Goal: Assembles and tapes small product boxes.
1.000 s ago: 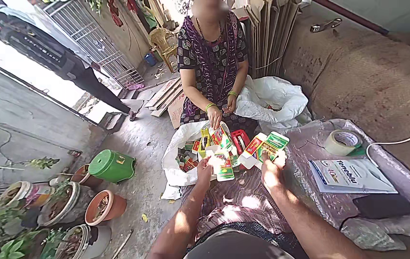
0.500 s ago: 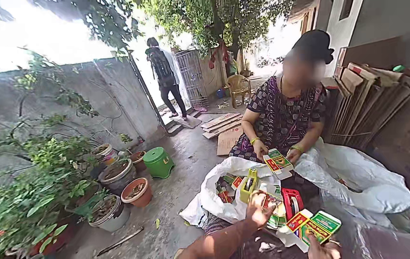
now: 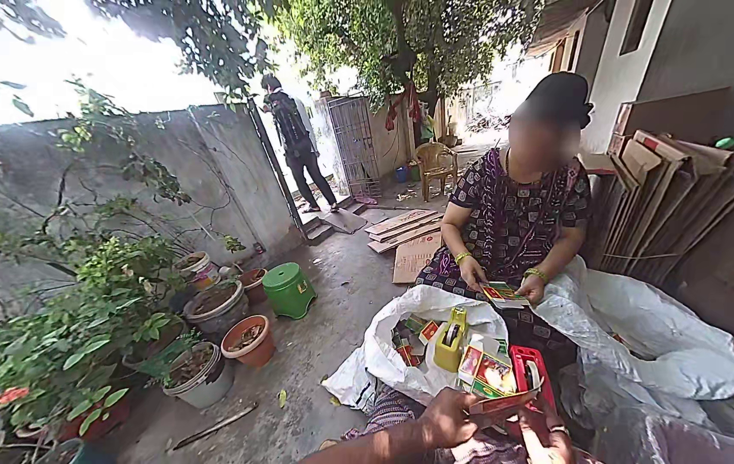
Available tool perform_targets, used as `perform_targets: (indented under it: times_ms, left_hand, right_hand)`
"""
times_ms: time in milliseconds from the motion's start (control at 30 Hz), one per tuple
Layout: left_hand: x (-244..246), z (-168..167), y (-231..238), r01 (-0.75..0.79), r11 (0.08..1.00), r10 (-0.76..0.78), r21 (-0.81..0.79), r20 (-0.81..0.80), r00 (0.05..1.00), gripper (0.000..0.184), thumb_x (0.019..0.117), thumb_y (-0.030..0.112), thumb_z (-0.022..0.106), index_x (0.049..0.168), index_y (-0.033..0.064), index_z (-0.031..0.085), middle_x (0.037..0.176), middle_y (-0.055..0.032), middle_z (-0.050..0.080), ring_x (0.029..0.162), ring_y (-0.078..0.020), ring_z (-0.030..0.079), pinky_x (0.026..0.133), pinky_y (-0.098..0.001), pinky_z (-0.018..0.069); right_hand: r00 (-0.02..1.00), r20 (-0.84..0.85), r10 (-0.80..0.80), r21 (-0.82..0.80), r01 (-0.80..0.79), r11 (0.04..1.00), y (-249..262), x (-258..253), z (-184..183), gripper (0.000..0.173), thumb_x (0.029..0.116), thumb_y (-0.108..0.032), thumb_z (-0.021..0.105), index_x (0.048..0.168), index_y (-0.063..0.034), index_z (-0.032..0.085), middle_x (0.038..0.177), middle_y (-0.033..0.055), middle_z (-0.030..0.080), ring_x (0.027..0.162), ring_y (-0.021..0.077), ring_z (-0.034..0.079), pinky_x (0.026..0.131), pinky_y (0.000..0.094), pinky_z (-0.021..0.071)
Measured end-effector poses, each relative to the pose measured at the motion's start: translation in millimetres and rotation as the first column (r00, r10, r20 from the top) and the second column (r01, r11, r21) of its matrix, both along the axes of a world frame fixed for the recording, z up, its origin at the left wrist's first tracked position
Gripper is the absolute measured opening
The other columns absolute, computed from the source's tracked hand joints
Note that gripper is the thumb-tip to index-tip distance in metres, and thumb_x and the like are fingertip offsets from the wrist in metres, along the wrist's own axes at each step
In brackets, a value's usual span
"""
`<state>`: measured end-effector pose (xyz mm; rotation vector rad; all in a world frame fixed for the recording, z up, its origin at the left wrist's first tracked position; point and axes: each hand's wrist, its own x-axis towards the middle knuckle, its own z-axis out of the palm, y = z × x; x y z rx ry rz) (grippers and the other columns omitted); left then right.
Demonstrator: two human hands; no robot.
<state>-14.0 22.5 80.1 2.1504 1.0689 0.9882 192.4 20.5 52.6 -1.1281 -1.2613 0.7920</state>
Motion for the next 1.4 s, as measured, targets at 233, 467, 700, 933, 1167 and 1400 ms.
perform_targets:
  times_ms: [233, 467, 700, 933, 1167, 1400]
  left_hand:
    - [-4.4, 5.7, -14.3, 0.000, 0.999, -0.008, -0.035, -0.212, 0.977, 0.041, 0.1061, 0.036, 0.053, 0.102, -0.0003, 0.072, 0.100, -0.0170, 0.073, 0.098, -0.0295, 0.070, 0.092, -0.0503, 0.0556]
    - [-4.7, 18.5, -13.5, -0.019, 0.998, 0.005, -0.064, -0.209, 0.978, 0.048, 0.1087, 0.040, 0.046, 0.109, 0.0000, 0.072, 0.105, -0.0173, 0.073, 0.105, -0.0288, 0.070, 0.097, -0.0502, 0.0540]
    - [-14.1, 20.2, -8.3, -0.015, 0.999, 0.016, -0.043, 0.016, 1.000, 0.042, 0.1073, 0.036, 0.052, 0.114, -0.0004, 0.072, 0.104, -0.0154, 0.075, 0.101, -0.0219, 0.072, 0.096, -0.0455, 0.0560]
    - [-11.6, 18.4, -8.0, -0.212, 0.977, 0.211, -0.026, -0.027, 0.977, 0.055, 0.0971, 0.044, 0.067, 0.133, 0.0029, 0.062, 0.119, -0.0160, 0.070, 0.109, -0.0243, 0.069, 0.097, -0.0474, 0.0563]
    - [22.7, 12.8, -24.3, -0.174, 0.974, 0.226, 0.146, -0.687, 0.690, 0.133, 0.0544, 0.045, 0.097, 0.163, 0.0137, 0.026, 0.158, -0.0131, 0.045, 0.148, -0.0329, 0.039, 0.121, -0.0661, 0.0217]
    - [3.3, 15.7, -15.7, -0.340, 0.899, 0.274, -0.277, -0.250, 0.929, 0.038, 0.0935, 0.043, 0.069, 0.109, 0.0084, 0.074, 0.098, -0.0126, 0.076, 0.093, -0.0274, 0.073, 0.085, -0.0552, 0.0580]
  right_hand:
    - [1.000, -0.012, 0.021, -0.003, -0.021, 1.000, -10.7, -9.4, -1.5, 0.048, 0.0938, -0.010, 0.068, 0.133, 0.0140, 0.053, 0.123, 0.0238, 0.064, 0.107, 0.0138, 0.067, 0.093, 0.0274, 0.0564]
    - [0.989, -0.111, 0.095, 0.077, -0.086, 0.993, 0.4, 6.4, -5.2, 0.020, 0.0925, -0.002, 0.065, 0.108, 0.0099, 0.064, 0.097, 0.0072, 0.072, 0.089, 0.0024, 0.067, 0.085, 0.0242, 0.0576]
    - [0.947, -0.208, 0.245, 0.074, -0.235, 0.969, 1.0, 10.1, 2.0, 0.009, 0.0932, 0.000, 0.063, 0.102, -0.0013, 0.063, 0.089, -0.0067, 0.070, 0.085, -0.0034, 0.065, 0.084, 0.0198, 0.0565]
    - [0.942, -0.248, 0.227, -0.190, -0.277, 0.942, -5.2, 0.1, 3.5, 0.017, 0.0963, -0.011, 0.063, 0.079, -0.0087, 0.063, 0.065, -0.0064, 0.062, 0.061, 0.0008, 0.060, 0.065, 0.0234, 0.0545]
    - [0.971, -0.117, 0.207, -0.159, -0.224, 0.962, -20.8, -13.1, 7.1, 0.026, 0.0993, -0.020, 0.054, 0.084, -0.0042, 0.069, 0.075, -0.0002, 0.065, 0.074, 0.0059, 0.064, 0.074, 0.0311, 0.0556]
    - [0.985, -0.166, 0.038, 0.024, -0.035, 0.999, -7.9, -2.5, 2.7, 0.034, 0.0983, -0.008, 0.062, 0.125, 0.0122, 0.056, 0.118, 0.0163, 0.064, 0.103, 0.0089, 0.064, 0.093, 0.0257, 0.0556]
